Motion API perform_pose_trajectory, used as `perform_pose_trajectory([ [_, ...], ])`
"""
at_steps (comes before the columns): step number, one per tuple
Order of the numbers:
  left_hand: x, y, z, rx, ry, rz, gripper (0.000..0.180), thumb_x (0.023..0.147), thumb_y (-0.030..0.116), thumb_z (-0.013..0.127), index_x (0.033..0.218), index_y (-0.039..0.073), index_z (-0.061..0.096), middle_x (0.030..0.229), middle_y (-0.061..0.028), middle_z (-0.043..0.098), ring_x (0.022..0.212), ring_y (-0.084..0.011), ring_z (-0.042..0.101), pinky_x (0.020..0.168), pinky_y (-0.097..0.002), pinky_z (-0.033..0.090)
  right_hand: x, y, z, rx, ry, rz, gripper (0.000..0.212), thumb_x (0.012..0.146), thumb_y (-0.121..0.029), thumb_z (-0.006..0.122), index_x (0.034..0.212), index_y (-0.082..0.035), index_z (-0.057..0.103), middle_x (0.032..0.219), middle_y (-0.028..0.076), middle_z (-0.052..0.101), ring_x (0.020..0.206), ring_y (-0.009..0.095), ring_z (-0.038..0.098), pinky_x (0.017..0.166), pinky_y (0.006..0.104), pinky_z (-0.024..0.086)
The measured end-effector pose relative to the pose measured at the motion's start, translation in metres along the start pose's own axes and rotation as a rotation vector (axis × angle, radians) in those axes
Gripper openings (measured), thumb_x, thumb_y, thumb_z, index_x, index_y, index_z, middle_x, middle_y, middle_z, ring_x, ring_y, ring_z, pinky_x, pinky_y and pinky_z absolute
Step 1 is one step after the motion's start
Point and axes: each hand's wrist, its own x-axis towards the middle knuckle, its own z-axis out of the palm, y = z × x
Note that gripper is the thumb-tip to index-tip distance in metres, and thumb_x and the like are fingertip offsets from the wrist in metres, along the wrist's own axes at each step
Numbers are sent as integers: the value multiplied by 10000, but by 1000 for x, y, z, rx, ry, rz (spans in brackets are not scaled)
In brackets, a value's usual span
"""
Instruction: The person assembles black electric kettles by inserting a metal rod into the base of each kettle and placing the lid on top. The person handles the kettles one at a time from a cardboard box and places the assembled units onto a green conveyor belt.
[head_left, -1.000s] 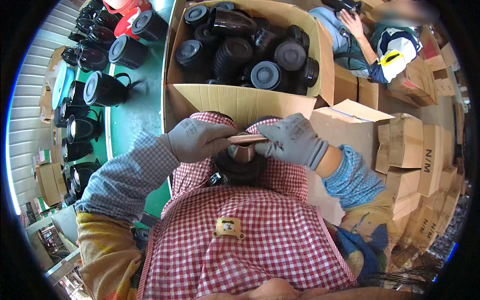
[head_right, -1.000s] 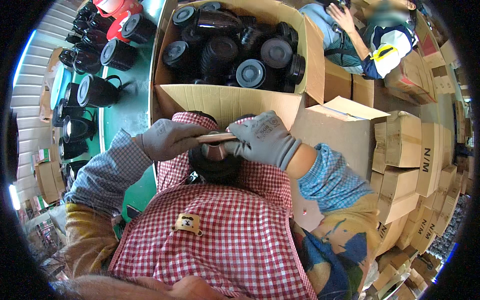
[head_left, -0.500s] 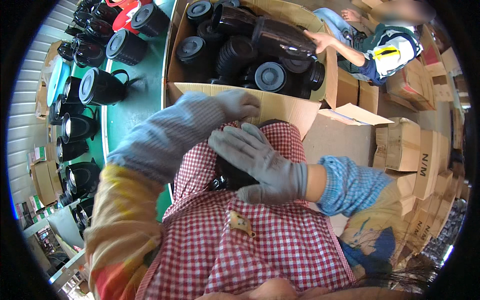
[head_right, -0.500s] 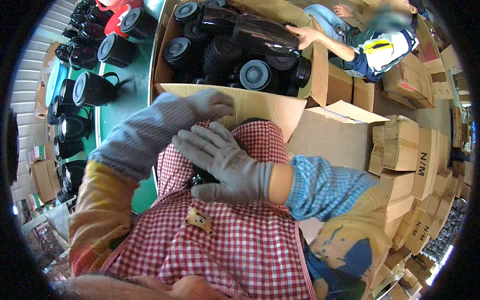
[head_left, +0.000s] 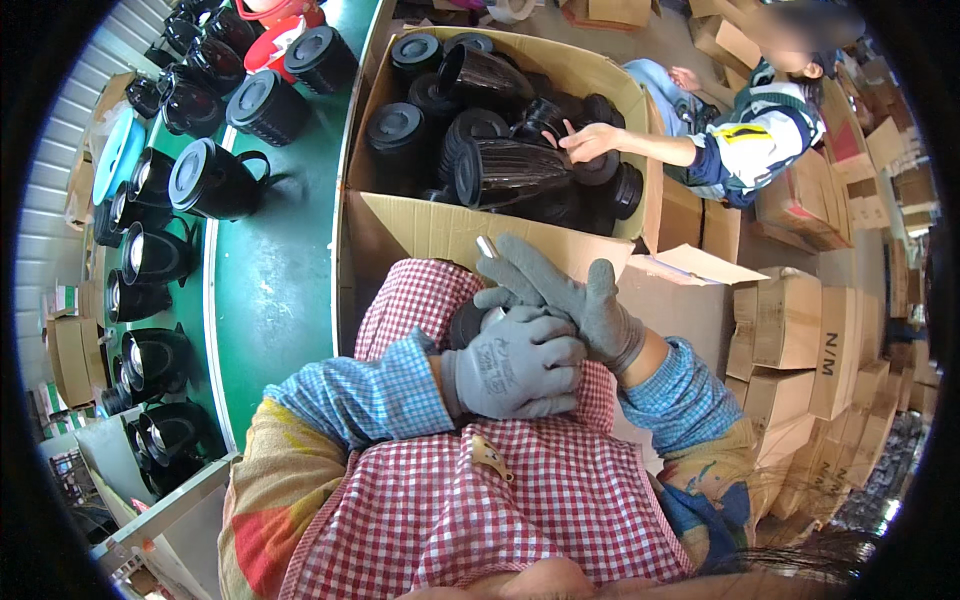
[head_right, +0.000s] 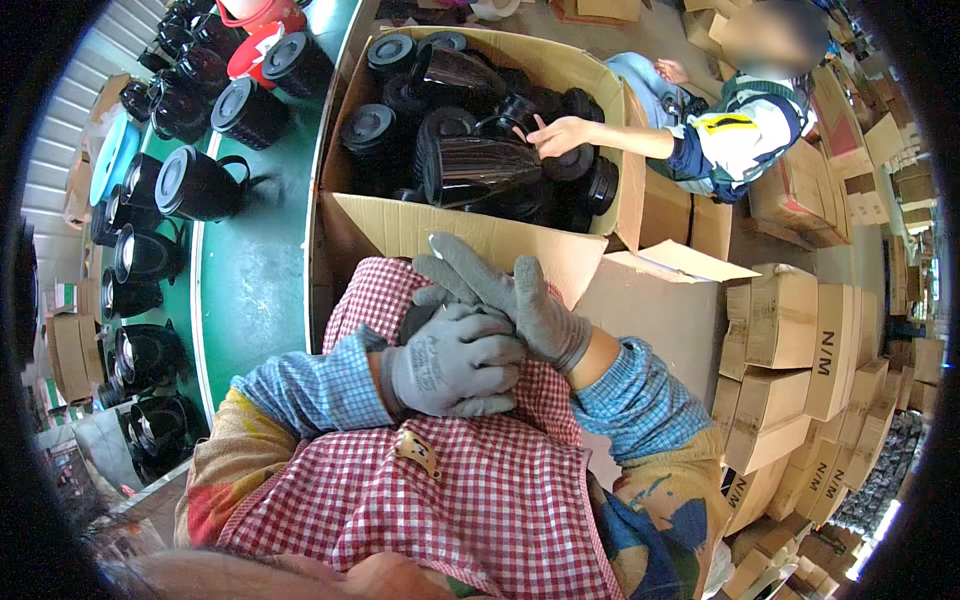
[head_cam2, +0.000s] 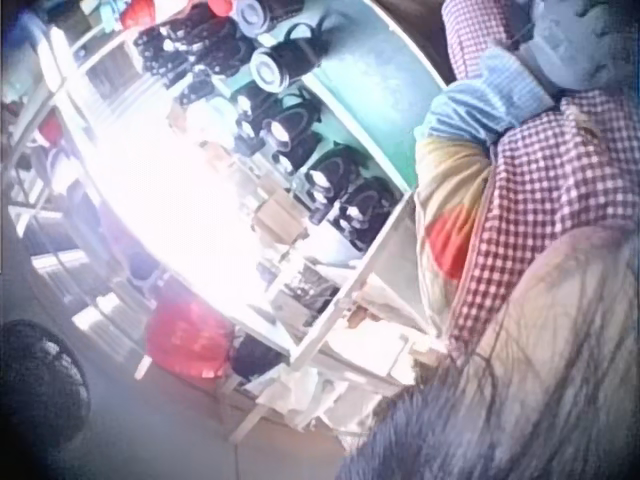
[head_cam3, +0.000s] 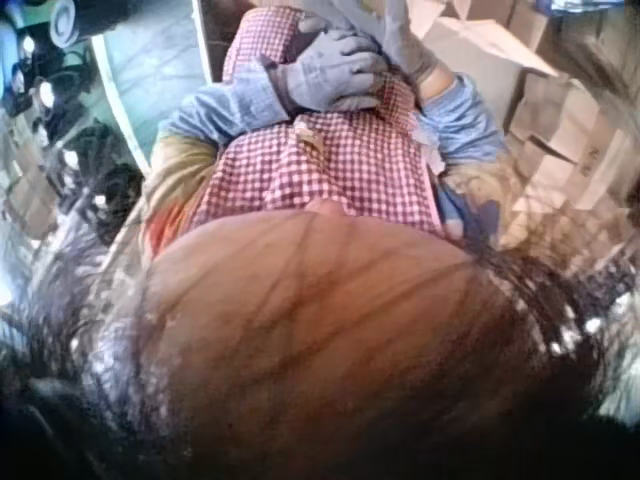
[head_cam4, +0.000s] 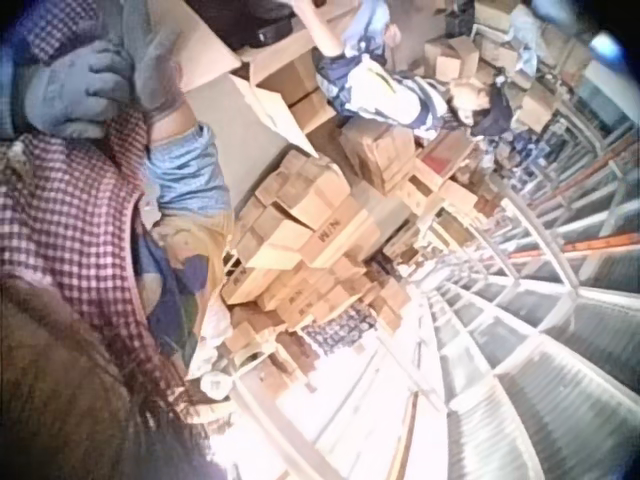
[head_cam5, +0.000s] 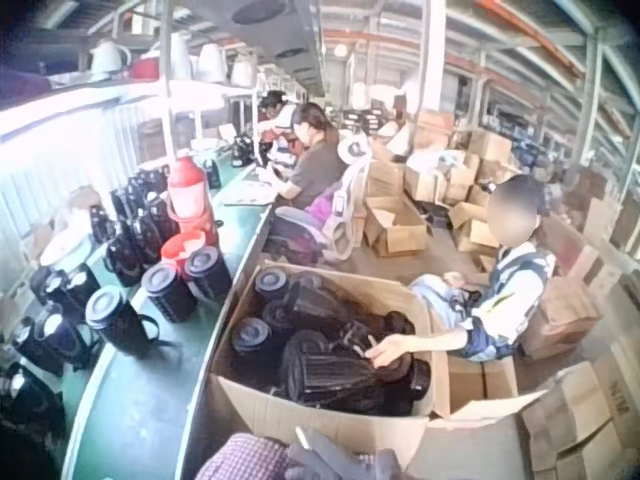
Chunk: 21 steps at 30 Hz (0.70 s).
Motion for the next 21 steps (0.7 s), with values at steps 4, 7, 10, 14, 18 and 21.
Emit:
perform_pose_trajectory([
  [4, 4, -1, 2, -81, -75, -85, 236, 857, 379, 698, 943, 163, 653, 960, -40, 609, 930, -255, 597, 828, -429, 461, 15, -6, -27, -446, 71, -99, 964, 944, -799, 157, 1530, -79, 417, 1534, 176, 459, 1438, 332, 402, 1214, 467, 247],
  [7, 13, -5, 3, -118, -56, -78, 213, 864, 358, 679, 923, 155, 650, 907, -44, 616, 865, -250, 603, 782, -405, 474, 51, 23, -57, -806, 72, -378, 723, 1044, -620, 270, 1193, -57, 699, 1336, 153, 623, 1400, 342, 442, 1200, 469, 264],
  [10, 13, -15, 2, -182, -38, -70, 212, 855, 342, 672, 906, 138, 645, 902, -48, 617, 832, -245, 600, 762, -404, 476, 70, 42, -67, -750, -71, -357, 658, 1078, -525, 284, 874, -79, 722, 1099, 129, 687, 1332, 340, 485, 1182, 482, 286],
  [14, 4, -23, -6, -373, -68, 65, 195, 840, 315, 661, 811, 125, 626, 807, -58, 609, 745, -249, 590, 766, -415, 486, 41, 47, -66, -915, 115, -378, 560, 1032, -522, 397, 827, -86, 683, 898, 79, 663, 1060, 325, 567, 1035, 466, 381],
  [18, -28, -51, -21, -1056, 148, 148, 262, 931, 205, 584, 698, 94, 630, 737, -69, 605, 897, -320, 641, 1012, -555, 407, -25, 18, -40, -1337, 368, -235, 566, 803, -675, 642, 863, -113, 685, 804, 72, 623, 831, 292, 580, 819, 419, 438],
  [21, -20, -53, -26, -1113, 115, 94, 242, 919, 170, 612, 695, 81, 630, 748, -70, 617, 934, -320, 637, 1081, -560, 345, -30, 16, -50, -1446, 292, -192, 661, 701, -760, 679, 908, -132, 701, 823, 73, 640, 819, 289, 601, 808, 416, 442],
])
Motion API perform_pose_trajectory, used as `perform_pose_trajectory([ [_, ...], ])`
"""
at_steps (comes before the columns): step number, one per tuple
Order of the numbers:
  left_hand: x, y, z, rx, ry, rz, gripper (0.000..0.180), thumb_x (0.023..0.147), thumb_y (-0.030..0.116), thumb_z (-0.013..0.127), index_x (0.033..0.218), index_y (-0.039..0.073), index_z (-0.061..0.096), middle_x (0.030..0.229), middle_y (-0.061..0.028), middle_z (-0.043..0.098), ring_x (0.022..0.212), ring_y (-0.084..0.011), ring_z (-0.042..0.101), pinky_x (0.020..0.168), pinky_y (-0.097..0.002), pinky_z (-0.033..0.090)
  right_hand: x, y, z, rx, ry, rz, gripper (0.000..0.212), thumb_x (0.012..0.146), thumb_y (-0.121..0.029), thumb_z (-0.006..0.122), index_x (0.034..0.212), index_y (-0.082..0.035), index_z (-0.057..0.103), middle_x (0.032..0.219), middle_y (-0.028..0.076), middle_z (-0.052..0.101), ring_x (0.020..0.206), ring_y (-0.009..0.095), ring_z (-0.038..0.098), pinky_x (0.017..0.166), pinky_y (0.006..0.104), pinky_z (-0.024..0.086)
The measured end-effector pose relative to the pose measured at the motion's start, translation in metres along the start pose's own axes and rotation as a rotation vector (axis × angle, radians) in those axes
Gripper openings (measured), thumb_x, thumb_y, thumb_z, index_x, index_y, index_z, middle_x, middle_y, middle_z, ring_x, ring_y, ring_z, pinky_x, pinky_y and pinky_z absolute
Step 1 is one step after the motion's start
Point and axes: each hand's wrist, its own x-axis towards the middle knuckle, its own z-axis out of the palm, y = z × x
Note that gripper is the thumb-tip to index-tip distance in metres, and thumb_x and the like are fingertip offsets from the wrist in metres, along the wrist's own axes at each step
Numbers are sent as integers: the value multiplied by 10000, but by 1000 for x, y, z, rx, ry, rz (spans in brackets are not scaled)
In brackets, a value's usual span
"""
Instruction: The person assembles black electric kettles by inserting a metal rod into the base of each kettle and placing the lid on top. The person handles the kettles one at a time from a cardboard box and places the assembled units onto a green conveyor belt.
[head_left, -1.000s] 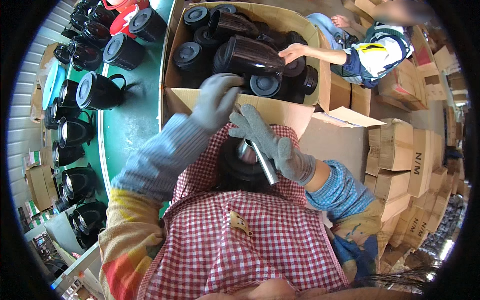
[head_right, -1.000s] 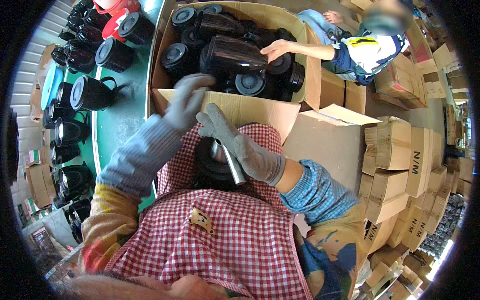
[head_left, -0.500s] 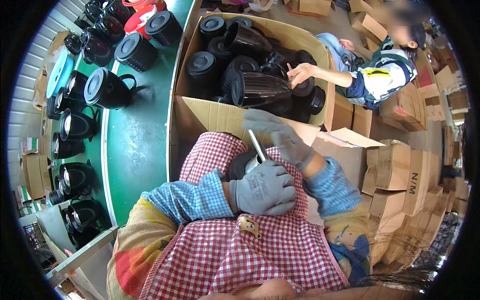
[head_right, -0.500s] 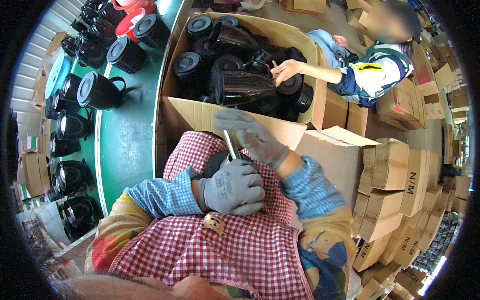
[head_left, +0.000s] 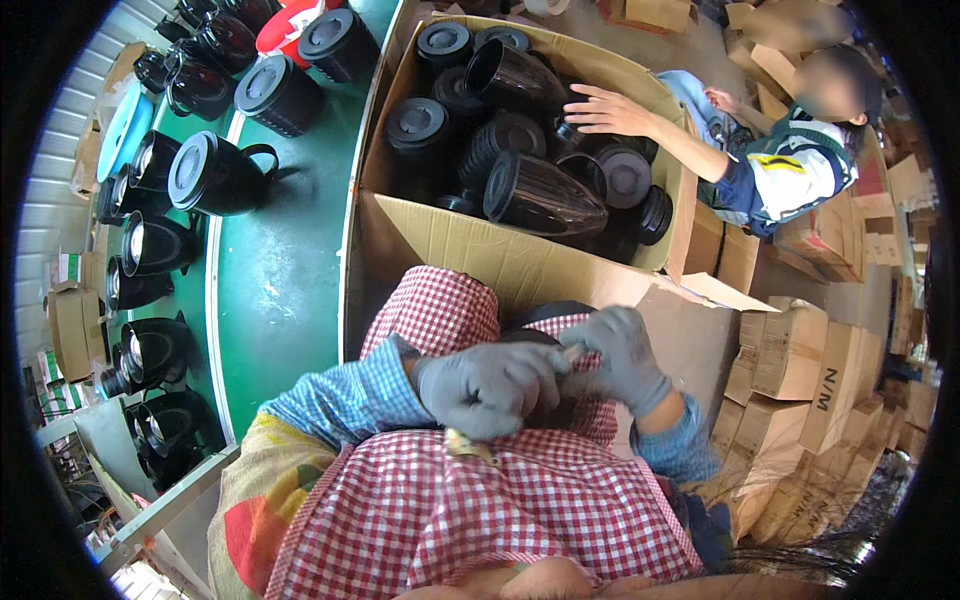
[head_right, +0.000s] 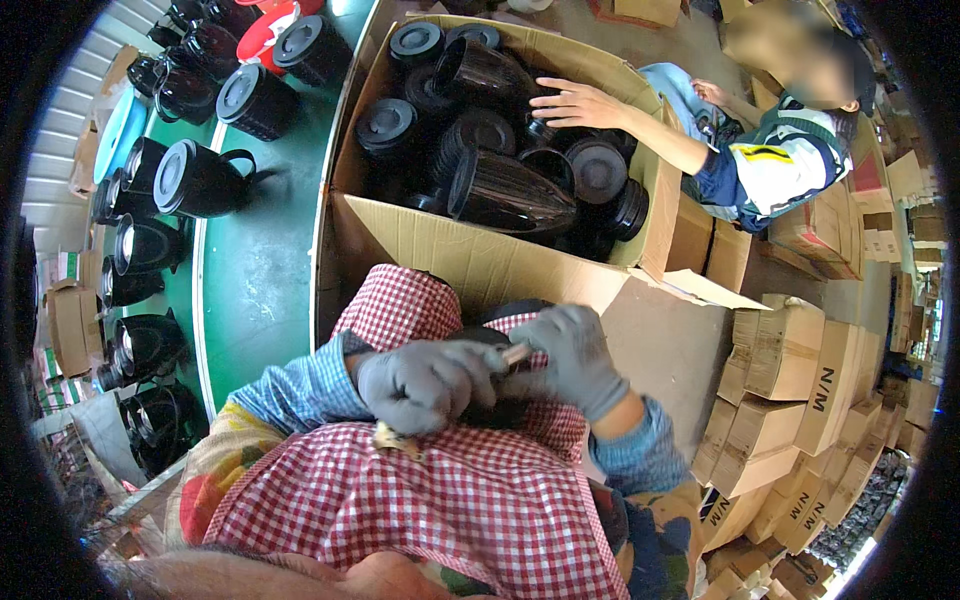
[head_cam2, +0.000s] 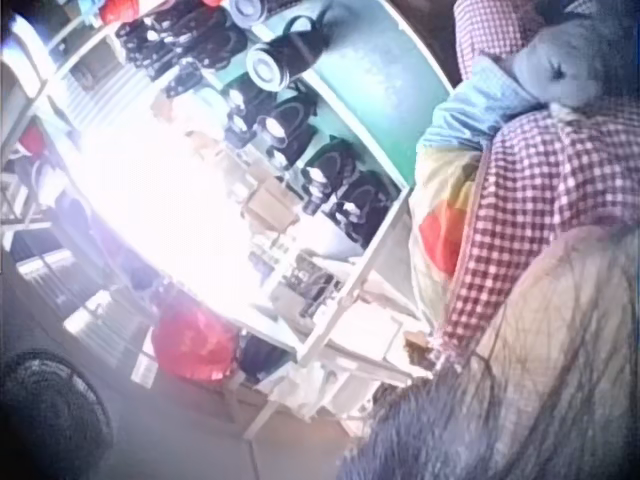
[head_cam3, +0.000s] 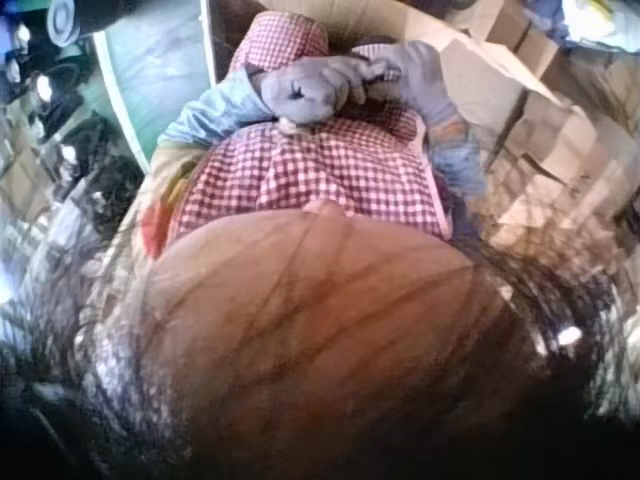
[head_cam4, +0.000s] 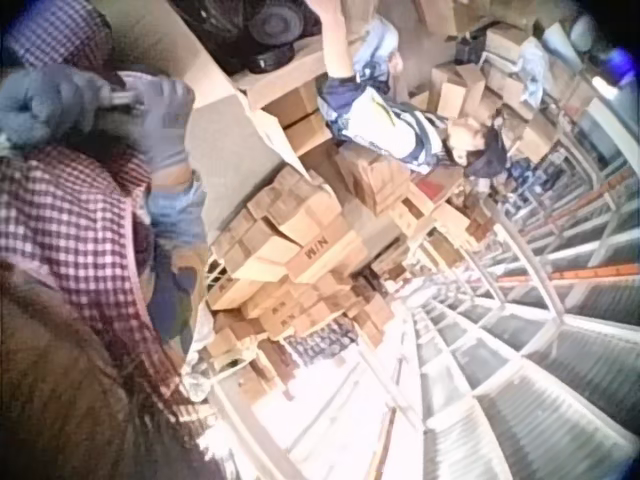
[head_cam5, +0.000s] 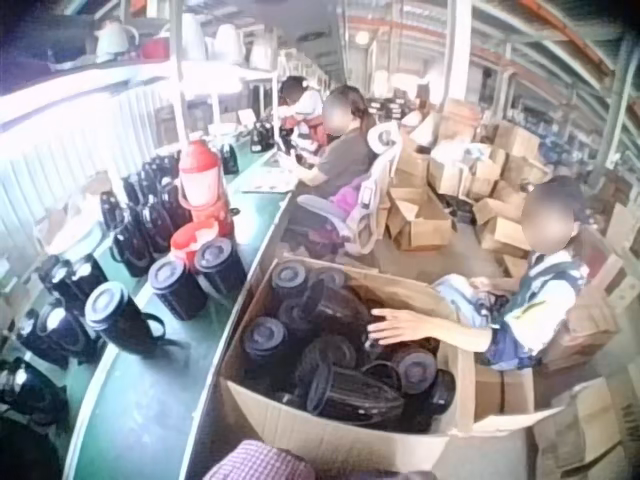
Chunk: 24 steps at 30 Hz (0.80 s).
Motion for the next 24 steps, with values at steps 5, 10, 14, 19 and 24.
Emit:
perform_pose_trajectory([
  [5, 13, 88, -6, 732, 53, -432, 171, 928, 119, 638, 1040, -9, 651, 1213, -250, 583, 1121, -363, 623, 1005, -498, 473, 28, 17, -10, 28, -264, -26, 665, 685, -773, 692, 897, -142, 691, 855, 72, 660, 869, 313, 627, 784, 435, 456],
  [10, 83, 98, 19, 427, -59, -1626, 539, 969, 233, 556, 1394, -40, 368, 1166, -259, 643, 1054, -354, 675, 954, -470, 521, 42, 12, -8, 34, -386, -21, 679, 688, -779, 689, 866, -124, 678, 848, 98, 662, 879, 339, 633, 764, 460, 474],
  [14, 70, 52, 27, 768, -35, -1609, 392, 923, 184, 584, 1276, 14, 566, 986, -230, 702, 884, -356, 716, 839, -450, 562, 33, -1, -6, -22, -389, 85, 681, 719, -771, 675, 913, -119, 696, 862, 127, 684, 871, 339, 666, 768, 452, 495],
  [19, 20, 30, -23, 888, -373, -1067, 430, 870, 178, 607, 1289, 83, 604, 963, -187, 720, 906, -329, 723, 830, -452, 569, 2, -45, -7, -159, -241, 332, 602, 855, -683, 617, 1016, -108, 689, 886, 154, 703, 878, 361, 683, 785, 461, 521],
  [24, 54, 40, -15, 861, -495, -1302, 476, 929, 318, 612, 1347, 108, 525, 927, -180, 712, 842, -342, 726, 777, -470, 576, 31, -8, -43, 53, -665, 198, 654, 902, -669, 569, 1327, -174, 602, 1048, 180, 722, 961, 361, 706, 855, 439, 537],
])
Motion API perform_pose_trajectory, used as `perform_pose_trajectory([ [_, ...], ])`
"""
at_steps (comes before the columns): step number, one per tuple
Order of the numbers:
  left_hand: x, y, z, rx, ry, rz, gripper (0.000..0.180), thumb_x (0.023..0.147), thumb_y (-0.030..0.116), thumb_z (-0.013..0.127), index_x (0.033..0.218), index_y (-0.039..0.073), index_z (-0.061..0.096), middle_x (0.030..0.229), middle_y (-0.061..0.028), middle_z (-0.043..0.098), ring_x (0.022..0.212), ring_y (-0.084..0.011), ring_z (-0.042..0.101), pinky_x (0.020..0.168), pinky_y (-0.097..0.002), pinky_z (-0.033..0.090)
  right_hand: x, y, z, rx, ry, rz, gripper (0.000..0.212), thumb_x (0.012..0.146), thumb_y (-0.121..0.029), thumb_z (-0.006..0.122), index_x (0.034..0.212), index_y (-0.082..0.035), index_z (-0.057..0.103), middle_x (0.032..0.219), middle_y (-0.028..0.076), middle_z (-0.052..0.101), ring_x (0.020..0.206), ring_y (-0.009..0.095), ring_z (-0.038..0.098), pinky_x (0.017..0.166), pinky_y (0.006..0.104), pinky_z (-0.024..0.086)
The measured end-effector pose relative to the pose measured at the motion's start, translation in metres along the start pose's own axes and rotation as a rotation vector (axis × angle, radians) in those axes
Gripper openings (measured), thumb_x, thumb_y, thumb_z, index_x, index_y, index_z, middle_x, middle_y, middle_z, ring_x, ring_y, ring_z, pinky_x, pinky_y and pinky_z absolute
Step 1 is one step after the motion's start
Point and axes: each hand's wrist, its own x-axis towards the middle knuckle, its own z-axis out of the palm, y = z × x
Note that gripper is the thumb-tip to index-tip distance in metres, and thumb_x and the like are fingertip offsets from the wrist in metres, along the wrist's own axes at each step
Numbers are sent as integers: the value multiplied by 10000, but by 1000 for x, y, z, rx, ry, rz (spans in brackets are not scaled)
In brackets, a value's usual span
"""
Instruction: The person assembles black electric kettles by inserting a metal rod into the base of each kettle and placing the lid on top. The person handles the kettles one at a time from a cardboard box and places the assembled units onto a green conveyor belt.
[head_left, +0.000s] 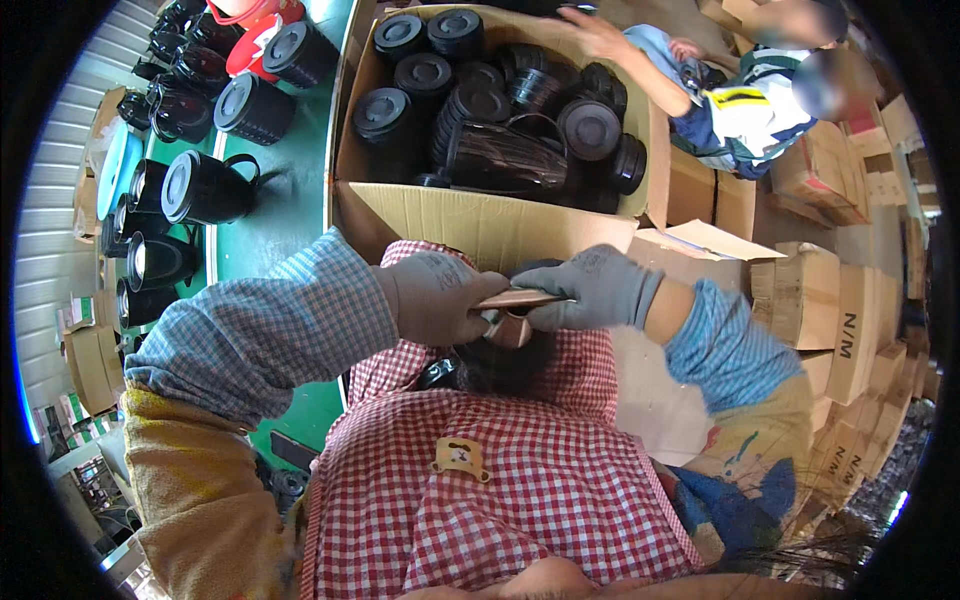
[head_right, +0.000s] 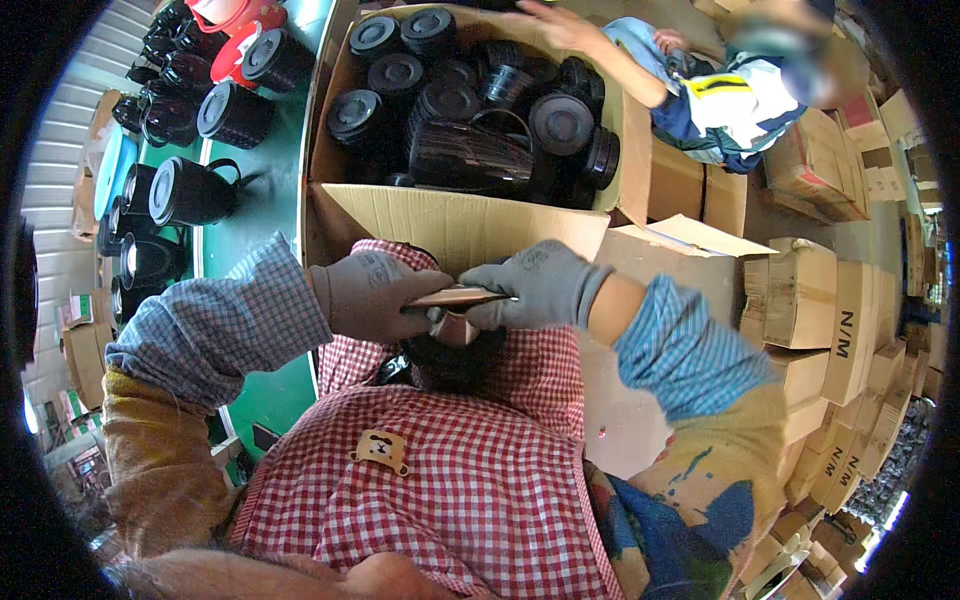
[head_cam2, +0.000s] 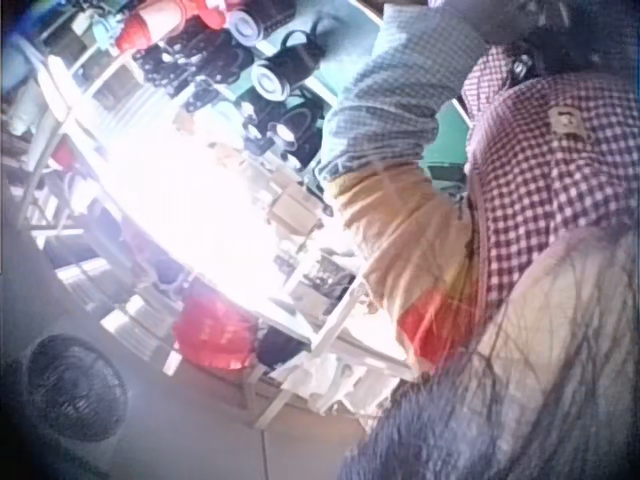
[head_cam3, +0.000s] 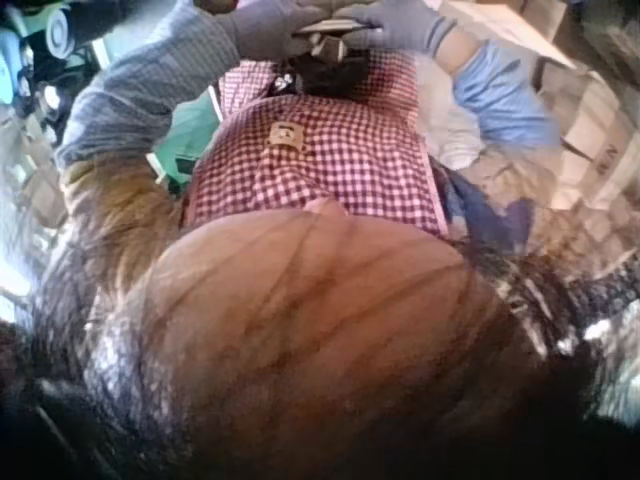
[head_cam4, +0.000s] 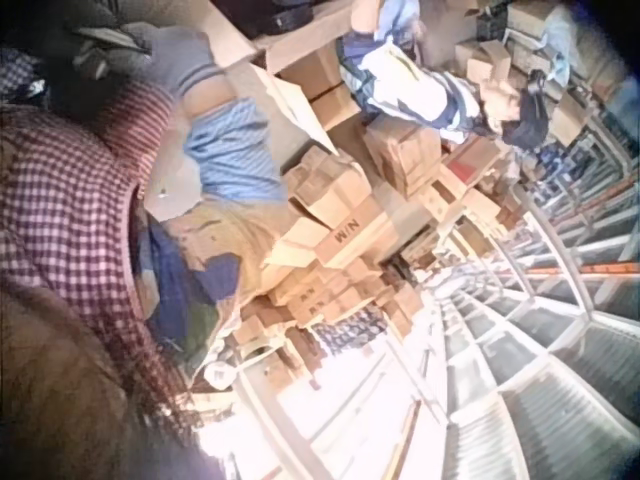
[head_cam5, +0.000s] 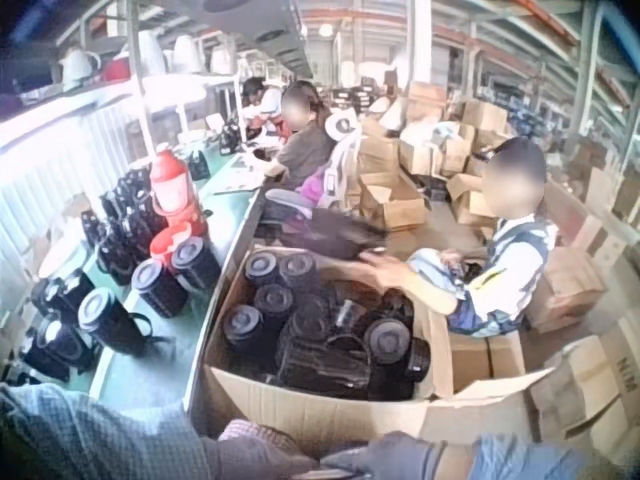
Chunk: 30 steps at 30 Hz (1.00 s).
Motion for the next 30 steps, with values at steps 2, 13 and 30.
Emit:
perform_pose_trajectory([
  [2, 1, 2, -4, -10, -7, 16, 484, 952, 390, 617, 1341, 117, 525, 919, -181, 709, 843, -339, 726, 775, -468, 576, 5, 9, -13, 11, -36, -122, 708, 916, -662, 557, 1457, -207, 517, 1106, 198, 716, 985, 375, 701, 874, 433, 537],
  [13, 61, -67, -8, -149, 249, 166, 339, 1001, 356, 527, 984, 73, 714, 834, -209, 691, 813, -373, 692, 758, -491, 531, -6, -41, 34, 1246, 21, 254, 684, 1041, -207, 551, 1614, -83, 200, 986, 26, 570, 704, 93, 512, 655, 245, 490],
  [30, -59, -90, 187, 838, 573, 517, 449, 925, 267, 528, 1371, 264, 569, 1613, -20, 352, 1501, -279, 300, 1241, -533, 226, -37, -23, 122, 1518, 969, 202, 337, 983, -314, 532, 859, -17, 633, 680, 85, 621, 564, 196, 618, 529, 312, 519],
])
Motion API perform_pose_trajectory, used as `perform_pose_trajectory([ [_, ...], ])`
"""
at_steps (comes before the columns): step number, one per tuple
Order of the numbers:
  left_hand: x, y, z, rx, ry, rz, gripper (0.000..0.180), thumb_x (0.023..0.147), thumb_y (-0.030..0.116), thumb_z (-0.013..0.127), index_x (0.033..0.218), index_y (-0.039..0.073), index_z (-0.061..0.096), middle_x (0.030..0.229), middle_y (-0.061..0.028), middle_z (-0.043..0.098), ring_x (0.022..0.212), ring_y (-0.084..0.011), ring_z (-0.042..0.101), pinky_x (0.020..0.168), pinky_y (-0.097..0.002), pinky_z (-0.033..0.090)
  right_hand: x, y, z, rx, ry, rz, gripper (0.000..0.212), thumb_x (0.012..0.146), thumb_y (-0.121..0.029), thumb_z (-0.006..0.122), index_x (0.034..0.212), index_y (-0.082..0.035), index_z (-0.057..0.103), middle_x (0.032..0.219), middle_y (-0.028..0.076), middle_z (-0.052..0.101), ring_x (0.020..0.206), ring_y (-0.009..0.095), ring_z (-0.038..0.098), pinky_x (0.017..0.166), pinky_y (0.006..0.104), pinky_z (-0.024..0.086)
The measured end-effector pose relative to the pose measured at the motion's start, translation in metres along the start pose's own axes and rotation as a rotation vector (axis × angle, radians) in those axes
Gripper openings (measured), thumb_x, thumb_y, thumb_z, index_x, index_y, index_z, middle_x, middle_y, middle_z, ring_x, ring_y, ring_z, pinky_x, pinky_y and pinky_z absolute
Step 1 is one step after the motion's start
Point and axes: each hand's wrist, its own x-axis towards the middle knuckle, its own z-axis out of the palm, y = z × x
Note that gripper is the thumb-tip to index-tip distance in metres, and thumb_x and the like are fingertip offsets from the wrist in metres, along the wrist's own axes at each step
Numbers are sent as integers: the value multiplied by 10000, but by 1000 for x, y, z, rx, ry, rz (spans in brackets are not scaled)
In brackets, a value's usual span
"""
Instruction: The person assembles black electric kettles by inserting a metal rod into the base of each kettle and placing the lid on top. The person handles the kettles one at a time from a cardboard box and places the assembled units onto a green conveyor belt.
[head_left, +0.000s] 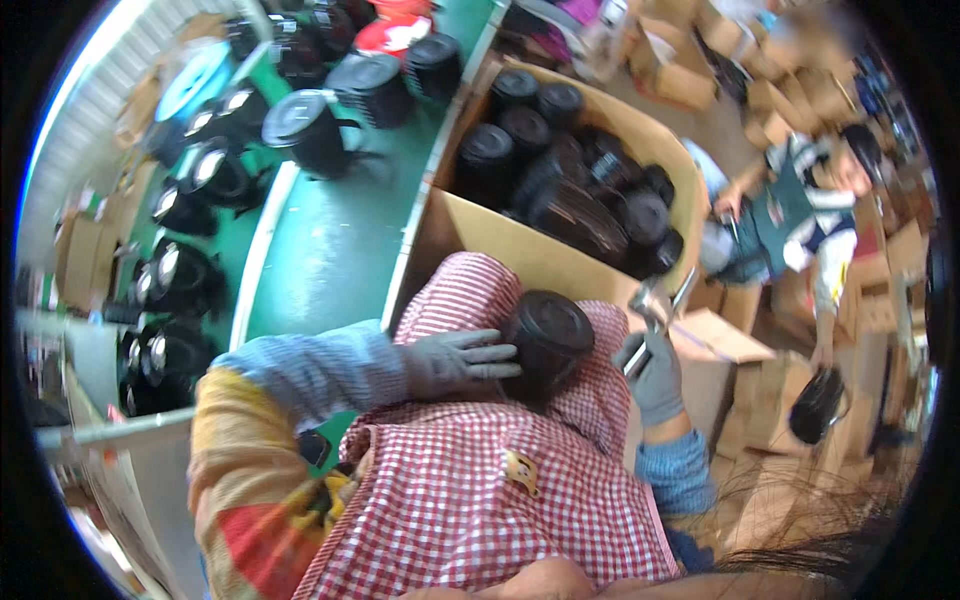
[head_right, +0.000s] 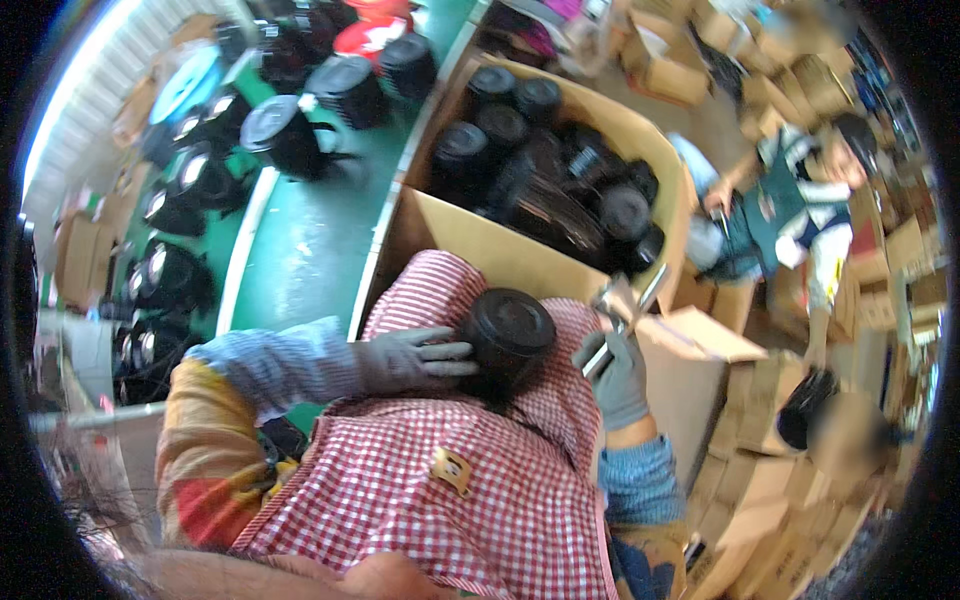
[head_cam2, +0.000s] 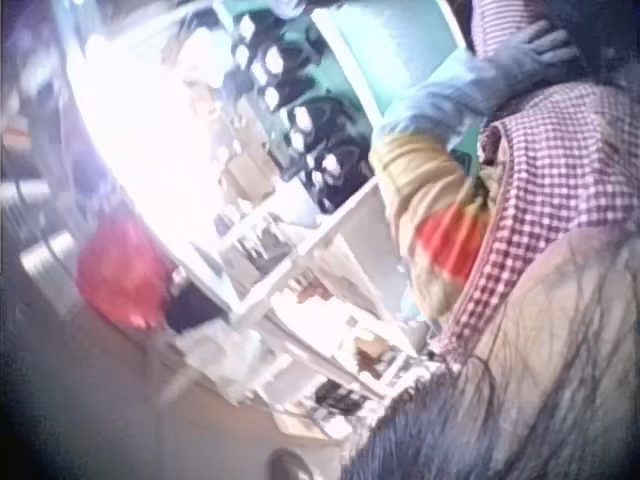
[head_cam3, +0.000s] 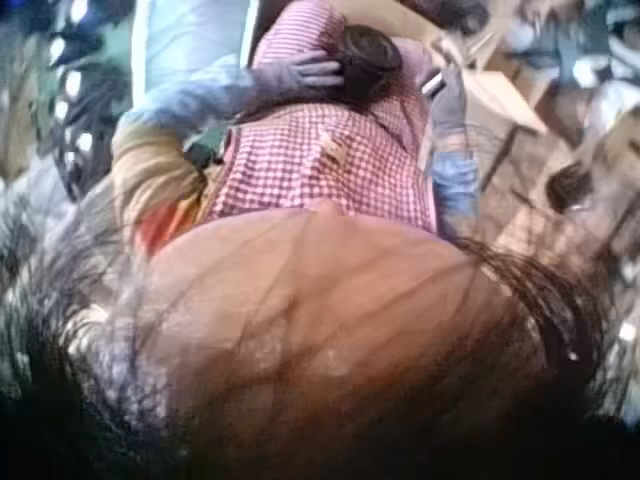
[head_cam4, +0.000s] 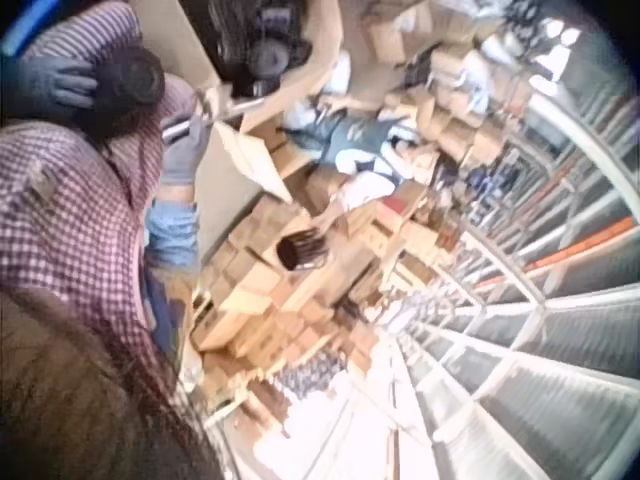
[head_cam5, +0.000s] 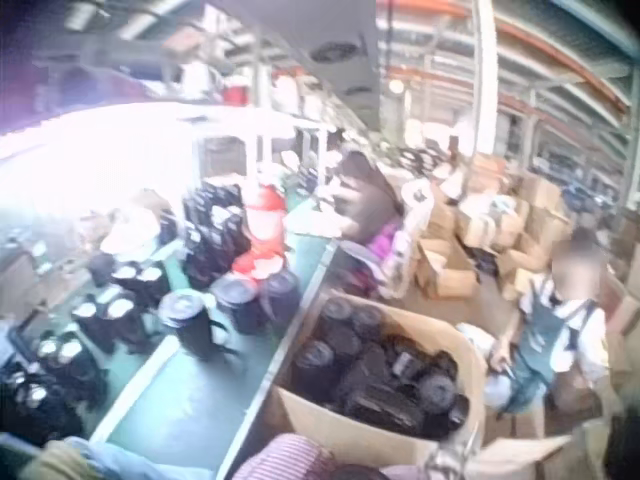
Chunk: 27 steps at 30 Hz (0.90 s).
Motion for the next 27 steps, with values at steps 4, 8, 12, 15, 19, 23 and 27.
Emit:
perform_pose_trajectory([
  [4, -1, -11, -23, -126, -30, -206, 192, 874, 217, 617, 1027, 147, 708, 1575, -108, 383, 1454, -355, 345, 1188, -543, 304, 4, 20, 12, -188, -51, -41, 212, 964, -235, 545, 913, -37, 603, 676, 74, 619, 520, 178, 602, 484, 286, 494],
  [8, -37, -13, -91, -543, 29, -700, 370, 628, 167, 782, 970, 66, 683, 1550, -167, 387, 1334, -407, 488, 1068, -479, 453, 5, 8, 15, -129, -31, -116, 165, 952, -109, 561, 1108, -59, 537, 732, 71, 637, 489, 153, 585, 433, 254, 474],
  [12, -134, 22, -84, -1083, 990, -1067, 403, 783, 54, 738, 1159, -19, 614, 1449, -169, 481, 1246, -285, 557, 992, -381, 499, 12, -18, 61, -316, -99, -127, 362, 908, -33, 535, 1271, -37, 530, 751, 68, 600, 504, 124, 552, 439, 249, 486],
  [15, -195, 51, -102, -1412, 1541, -1196, 543, 822, -11, 660, 1351, 14, 541, 1437, -148, 494, 1234, -270, 579, 976, -389, 546, 38, -11, 114, -458, -349, -114, 567, 895, -30, 533, 1454, -36, 440, 897, 71, 623, 610, 106, 569, 461, 248, 489],
  [19, -254, 80, -89, -1226, 1944, -1343, 392, 993, 264, 652, 1282, 18, 552, 1266, -141, 633, 1084, -259, 671, 935, -397, 574, 62, 0, 245, -1105, -790, -273, 678, 868, -220, 595, 1519, -158, 416, 1109, 160, 674, 907, 275, 653, 788, 365, 535],
  [23, -269, 63, -70, -1220, 2106, -1446, 345, 1010, 252, 629, 1268, 34, 563, 1198, -113, 657, 1019, -234, 683, 915, -391, 581, 110, 82, 328, -1569, -860, -554, 698, 874, -380, 589, 1526, -193, 424, 1204, 209, 684, 1076, 389, 666, 920, 456, 514],
  [27, -276, 24, -48, -1199, 2226, -1503, 285, 1010, 235, 633, 1247, 87, 576, 1134, -63, 663, 976, -209, 682, 879, -372, 589, 122, 128, 374, -1584, -853, -517, 691, 881, -369, 560, 1524, -155, 423, 1260, 208, 657, 1117, 371, 653, 958, 459, 504],
])
